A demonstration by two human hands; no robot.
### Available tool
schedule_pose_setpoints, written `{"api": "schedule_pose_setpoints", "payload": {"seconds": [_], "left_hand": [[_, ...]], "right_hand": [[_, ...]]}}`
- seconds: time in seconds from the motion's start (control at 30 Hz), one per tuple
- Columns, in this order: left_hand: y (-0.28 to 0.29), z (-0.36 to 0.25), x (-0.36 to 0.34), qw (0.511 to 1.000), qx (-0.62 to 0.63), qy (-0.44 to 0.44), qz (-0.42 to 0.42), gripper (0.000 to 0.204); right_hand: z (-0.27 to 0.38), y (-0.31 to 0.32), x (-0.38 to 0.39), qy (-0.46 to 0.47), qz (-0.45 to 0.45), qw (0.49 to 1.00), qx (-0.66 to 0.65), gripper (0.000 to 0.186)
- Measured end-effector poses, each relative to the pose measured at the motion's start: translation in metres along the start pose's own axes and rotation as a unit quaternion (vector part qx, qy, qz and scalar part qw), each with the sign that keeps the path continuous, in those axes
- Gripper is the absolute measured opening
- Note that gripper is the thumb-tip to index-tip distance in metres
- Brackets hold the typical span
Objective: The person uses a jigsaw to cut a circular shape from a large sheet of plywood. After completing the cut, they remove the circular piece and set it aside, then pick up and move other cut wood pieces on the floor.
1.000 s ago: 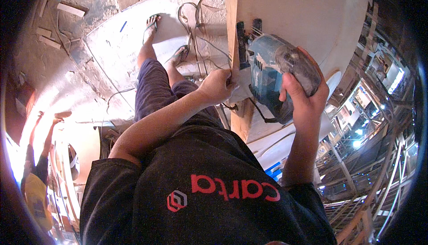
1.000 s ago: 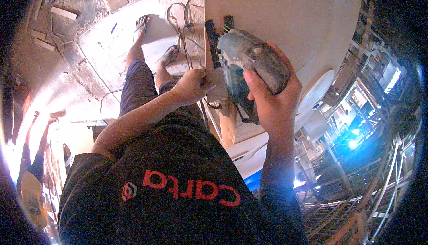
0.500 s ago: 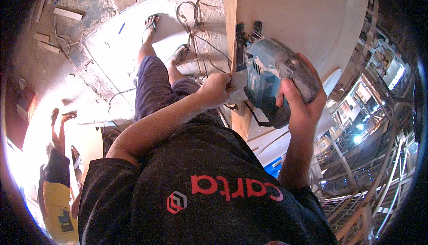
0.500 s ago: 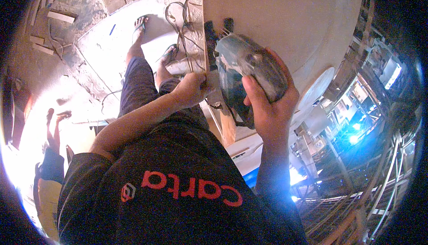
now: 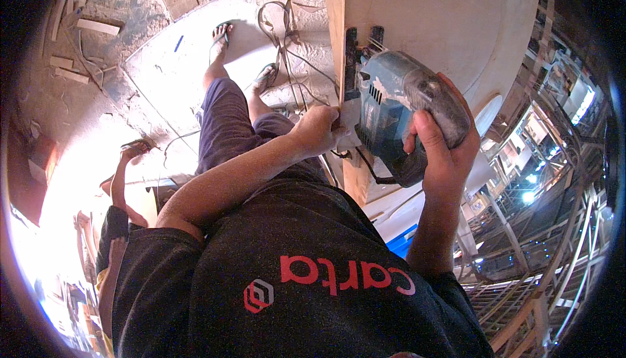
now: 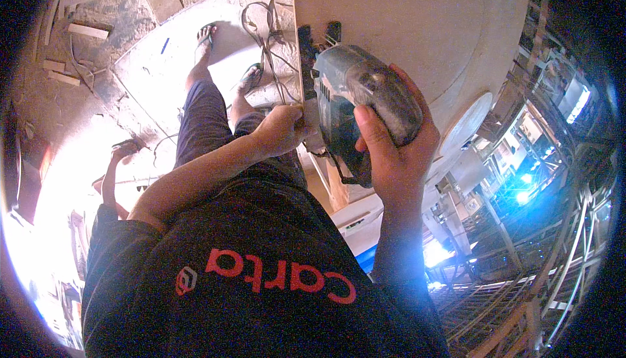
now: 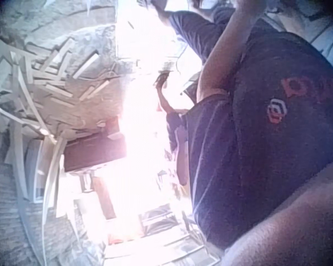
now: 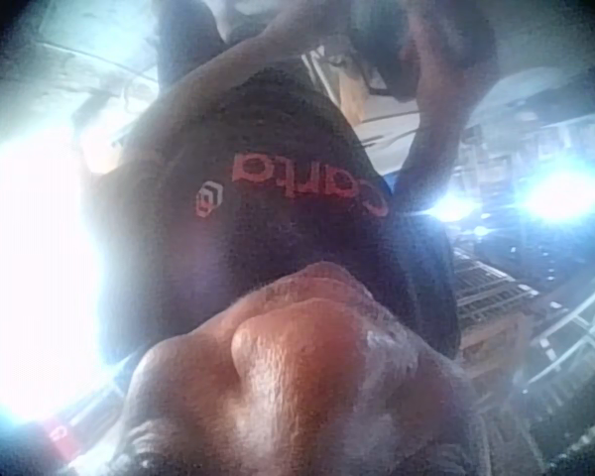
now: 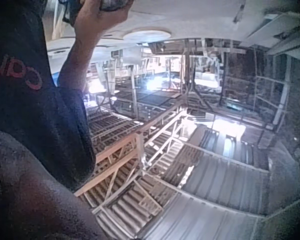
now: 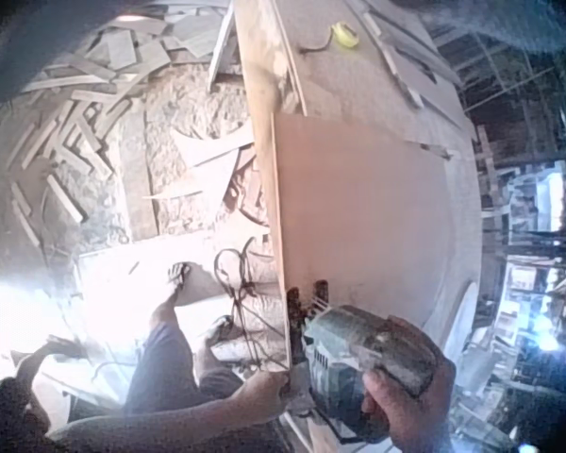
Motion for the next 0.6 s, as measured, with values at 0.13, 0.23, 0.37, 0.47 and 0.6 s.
{"api": "schedule_pose_setpoints", "payload": {"seconds": [0.13, 0.23, 0.37, 0.47, 0.6], "left_hand": [[0.0019, -0.0019, -0.0003, 1.0, 0.0, 0.001, 0.001, 0.031], [0.0027, -0.0034, -0.0014, 1.0, -0.007, 0.0, 0.008, 0.031], [0.0048, -0.0063, -0.0019, 1.0, 0.003, -0.003, 0.014, 0.03], [0.0058, -0.0081, -0.0014, 1.0, -0.002, 0.0, 0.02, 0.029], [0.0048, -0.009, -0.0006, 1.0, 0.017, 0.0, 0.016, 0.029]], "right_hand": [[0.0, -0.0007, -0.002, 0.0, -0.005, 1.0, -0.003, 0.054], [-0.0022, 0.0008, -0.0055, -0.016, -0.004, 0.999, -0.032, 0.055], [-0.0044, 0.0021, -0.0075, -0.026, -0.01, 0.998, -0.051, 0.056], [-0.0041, 0.0031, -0.0088, -0.026, -0.013, 0.998, -0.047, 0.056], [-0.0026, 0.0025, -0.0103, -0.033, -0.009, 0.998, -0.054, 0.056]]}}
Point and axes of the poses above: each hand's wrist, its own x-axis away from the middle knuckle, its own y-axis out of the back of the hand, z = x × y, the point moved 4 cm from there along -x, towards the middle knuckle, and after that the axes turned 8 degrees about -z, right-handed, at the moved point
